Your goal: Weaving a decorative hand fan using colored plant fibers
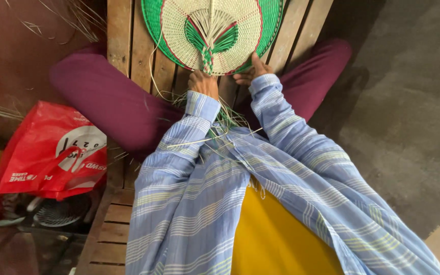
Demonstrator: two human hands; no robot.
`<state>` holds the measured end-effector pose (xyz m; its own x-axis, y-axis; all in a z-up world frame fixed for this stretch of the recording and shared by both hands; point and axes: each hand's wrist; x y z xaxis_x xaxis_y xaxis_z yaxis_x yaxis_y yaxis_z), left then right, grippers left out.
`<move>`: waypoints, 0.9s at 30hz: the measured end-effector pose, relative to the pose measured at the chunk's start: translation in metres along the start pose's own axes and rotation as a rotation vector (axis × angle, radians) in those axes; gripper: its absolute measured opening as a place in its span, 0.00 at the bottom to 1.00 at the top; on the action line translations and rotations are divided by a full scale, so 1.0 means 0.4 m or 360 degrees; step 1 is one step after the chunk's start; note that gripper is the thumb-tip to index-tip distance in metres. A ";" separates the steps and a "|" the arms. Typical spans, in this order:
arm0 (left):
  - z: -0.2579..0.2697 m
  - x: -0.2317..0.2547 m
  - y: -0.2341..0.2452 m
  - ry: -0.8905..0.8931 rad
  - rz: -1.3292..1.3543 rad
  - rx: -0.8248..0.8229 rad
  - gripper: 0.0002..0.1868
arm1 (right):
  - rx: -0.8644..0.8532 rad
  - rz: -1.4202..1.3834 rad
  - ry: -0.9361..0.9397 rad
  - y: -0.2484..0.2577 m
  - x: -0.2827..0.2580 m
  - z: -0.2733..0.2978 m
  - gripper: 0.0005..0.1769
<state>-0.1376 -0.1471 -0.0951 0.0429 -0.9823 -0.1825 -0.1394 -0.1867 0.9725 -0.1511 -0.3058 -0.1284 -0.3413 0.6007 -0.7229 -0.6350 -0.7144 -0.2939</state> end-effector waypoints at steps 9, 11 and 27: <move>-0.076 0.008 0.002 0.0119 0.0439 -0.0070 0.17 | 0.0254 -0.0257 0.0045 -0.017 -0.020 -0.018 0.21; -0.114 0.008 0.003 0.0089 0.0767 -0.0123 0.17 | 0.0246 -0.0360 0.0214 -0.027 -0.031 -0.029 0.20; -0.488 0.012 0.384 -0.0340 0.1941 0.0212 0.06 | -0.0812 0.0315 0.1524 -0.336 -0.648 0.216 0.21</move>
<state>0.0343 -0.1773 0.0818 -0.3448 -0.4965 0.7966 -0.0753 0.8605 0.5038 -0.0372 -0.3344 0.1523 0.4132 0.0902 -0.9062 -0.1927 -0.9639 -0.1838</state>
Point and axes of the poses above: each hand's wrist, its own z-axis away from the middle knuckle, its own y-axis out of the back of the hand, x = y × z, and after that the axes turned 14 degrees about y, right-handed
